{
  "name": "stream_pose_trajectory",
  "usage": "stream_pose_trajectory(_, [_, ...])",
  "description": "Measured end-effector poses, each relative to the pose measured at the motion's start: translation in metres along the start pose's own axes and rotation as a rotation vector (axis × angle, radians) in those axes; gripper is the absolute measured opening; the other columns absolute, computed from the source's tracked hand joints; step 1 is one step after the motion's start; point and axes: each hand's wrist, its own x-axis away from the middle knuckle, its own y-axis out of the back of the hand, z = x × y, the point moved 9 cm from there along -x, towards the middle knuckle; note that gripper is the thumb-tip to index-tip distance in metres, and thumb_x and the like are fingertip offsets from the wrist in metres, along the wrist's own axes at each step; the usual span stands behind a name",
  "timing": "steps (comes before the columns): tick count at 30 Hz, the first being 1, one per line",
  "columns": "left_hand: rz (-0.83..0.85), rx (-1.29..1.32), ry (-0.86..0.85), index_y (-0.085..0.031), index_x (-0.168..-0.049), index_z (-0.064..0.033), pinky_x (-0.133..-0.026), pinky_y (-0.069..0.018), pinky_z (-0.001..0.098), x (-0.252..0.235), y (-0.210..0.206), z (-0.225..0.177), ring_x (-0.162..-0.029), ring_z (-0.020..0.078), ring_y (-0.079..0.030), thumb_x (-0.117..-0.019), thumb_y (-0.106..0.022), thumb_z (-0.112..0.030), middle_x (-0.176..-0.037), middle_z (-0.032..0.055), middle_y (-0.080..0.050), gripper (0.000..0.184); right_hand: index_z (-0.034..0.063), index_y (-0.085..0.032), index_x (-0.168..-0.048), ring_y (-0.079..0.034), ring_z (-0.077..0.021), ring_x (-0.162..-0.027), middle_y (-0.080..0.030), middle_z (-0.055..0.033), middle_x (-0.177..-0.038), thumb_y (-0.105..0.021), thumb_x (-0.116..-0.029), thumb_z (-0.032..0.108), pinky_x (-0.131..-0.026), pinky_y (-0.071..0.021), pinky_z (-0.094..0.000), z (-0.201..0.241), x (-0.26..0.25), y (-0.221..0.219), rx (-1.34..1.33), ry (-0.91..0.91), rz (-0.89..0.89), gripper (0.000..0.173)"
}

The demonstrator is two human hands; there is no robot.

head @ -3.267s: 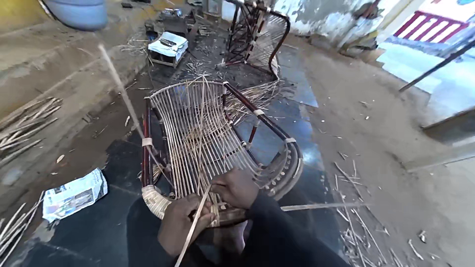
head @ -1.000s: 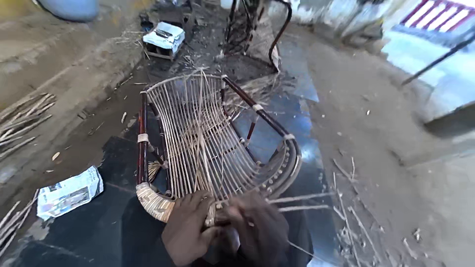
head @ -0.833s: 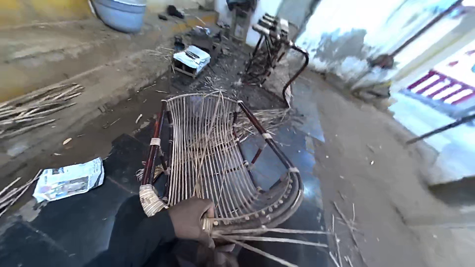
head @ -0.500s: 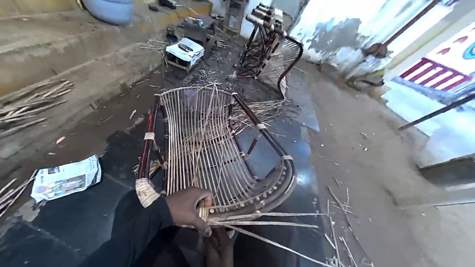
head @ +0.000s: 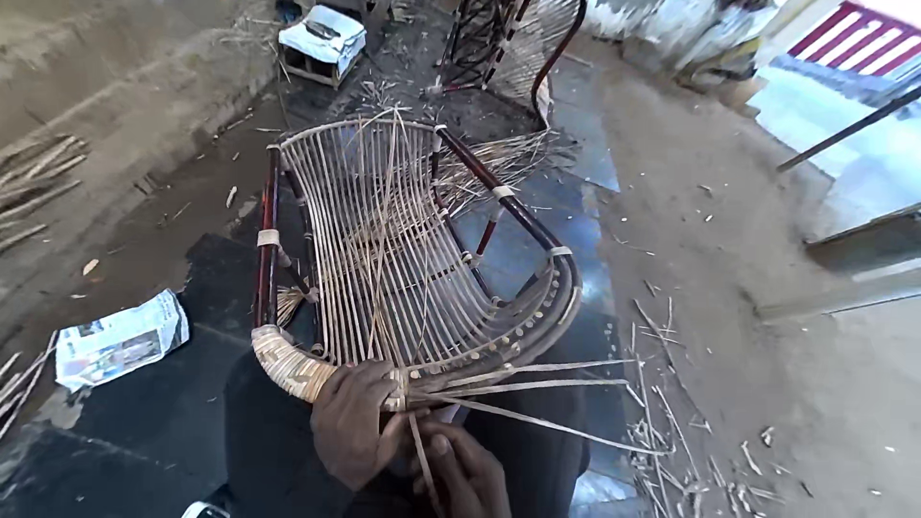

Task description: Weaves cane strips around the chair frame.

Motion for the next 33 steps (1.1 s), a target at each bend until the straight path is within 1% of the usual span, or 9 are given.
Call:
stream_pose_trajectory(3, [-0.001,0.021,-0.024,-0.074,-0.099,-0.0185,-0.105,-0.0511,0.0414,-0.001,-0.001,-0.001,-0.113,0.0165,-0.068,-0.0947,-0.066,-0.045,-0.114,0.0042,-0.075,0.028,0.0034,-0.062,-0.134,-0.071,-0.0109,-0.079,-0.074,-0.0057,-0.097,-0.066,-0.1013,0.021,-0.071,-0.0626,-0.0285,0.029,0.0,-0.001,0.543,0.388,0.085,0.037])
stream_pose_trajectory(8, [0.005,0.066,-0.044,-0.077,-0.096,-0.0195,-0.103,-0.0514,0.0436,-0.003,0.001,-0.006,-0.112,0.0182,-0.068,-0.0957,-0.066,-0.043,-0.113,0.0046,-0.075,0.026,0.0142,-0.076,-0.095,-0.067,-0.0142,-0.066,-0.07,0.0006,-0.074,-0.062,-0.0998,0.024,-0.058,-0.056,-0.0333,0.123,-0.075,-0.013,0.96,0.812,0.077,0.018])
stream_pose_trajectory(12, [-0.008,0.068,0.001,-0.076,-0.092,-0.0166,-0.102,-0.0527,0.0434,-0.007,0.003,0.001,-0.11,0.0181,-0.07,-0.0834,-0.081,-0.044,-0.111,0.0046,-0.076,0.029,0.0126,-0.075,-0.087,-0.069,-0.0289,-0.068,-0.068,-0.0071,-0.071,-0.063,-0.0981,0.029,-0.058,-0.053,-0.0567,0.052,-0.173,-0.029,1.15,0.351,0.565,0.023])
stream_pose_trajectory(16, [0.043,0.041,0.017,-0.078,-0.108,-0.0154,-0.1,-0.0533,0.0434,-0.009,0.004,0.001,-0.105,0.0169,-0.069,-0.0826,-0.081,-0.05,-0.109,0.0035,-0.075,0.043,0.0178,-0.076,-0.088,-0.07,-0.0257,-0.072,-0.07,-0.0041,-0.073,-0.062,-0.0993,0.038,-0.063,-0.0537,-0.056,0.026,-0.18,-0.032,1.121,0.167,0.659,0.027])
stream_pose_trajectory(19, [0.318,-0.116,-0.05,-0.073,-0.123,-0.0192,-0.095,-0.0513,0.0484,-0.022,-0.012,-0.012,-0.102,0.0232,-0.066,-0.0931,-0.064,-0.056,-0.112,0.0073,-0.07,0.048,0.0164,-0.077,-0.089,-0.071,-0.0261,-0.078,-0.072,-0.0047,-0.079,-0.064,-0.0989,0.042,-0.069,-0.0553,-0.0582,0.02,-0.183,-0.028,1.116,0.073,0.701,0.03])
stream_pose_trajectory(23, [0.816,-0.066,0.009,-0.073,-0.12,-0.0158,-0.088,-0.054,0.0534,-0.048,-0.035,-0.007,-0.101,0.0282,-0.066,-0.0847,-0.067,-0.063,-0.112,0.0094,-0.068,0.059,0.0103,-0.075,-0.096,-0.067,-0.024,-0.067,-0.068,-0.0057,-0.074,-0.063,-0.0997,0.047,-0.062,-0.0557,-0.0512,0.078,-0.181,-0.006,0.949,0.283,0.217,0.039])
stream_pose_trajectory(27, [1.176,0.289,0.236,-0.067,-0.114,-0.0143,-0.086,-0.0577,0.0523,-0.052,-0.061,0.02,-0.096,0.0218,-0.069,-0.0659,-0.087,-0.063,-0.1,0.0046,-0.071,0.071,0.008,-0.071,-0.096,-0.066,-0.0077,-0.067,-0.07,-0.0012,-0.078,-0.059,-0.1052,0.032,-0.061,-0.0595,-0.0281,0.119,-0.065,0.006,0.463,0.708,-0.246,0.029])
stream_pose_trajectory(30, [1.356,0.327,0.304,-0.062,-0.111,-0.0065,-0.08,-0.056,0.0519,-0.051,-0.072,0.019,-0.088,0.0269,-0.066,-0.0632,-0.093,-0.053,-0.093,0.011,-0.067,0.074,0.0031,-0.07,-0.096,-0.068,-0.008,-0.071,-0.071,-0.0057,-0.084,-0.061,-0.104,0.021,-0.065,-0.0606,-0.0248,0.042,-0.001,0.006,0.243,0.384,-0.424,0.022])
stream_pose_trajectory(33, [1.453,0.357,0.305,-0.062,-0.109,-0.0016,-0.081,-0.0552,0.0481,-0.052,-0.083,0.014,-0.089,0.0261,-0.065,-0.0611,-0.097,-0.047,-0.095,0.0134,-0.066,0.075,-0.0051,-0.064,-0.121,-0.07,-0.0142,-0.076,-0.072,-0.0123,-0.106,-0.068,-0.0951,0.009,-0.063,-0.062,-0.0324,-0.028,0.004,-0.004,0.1,-0.07,-0.347,0.03])
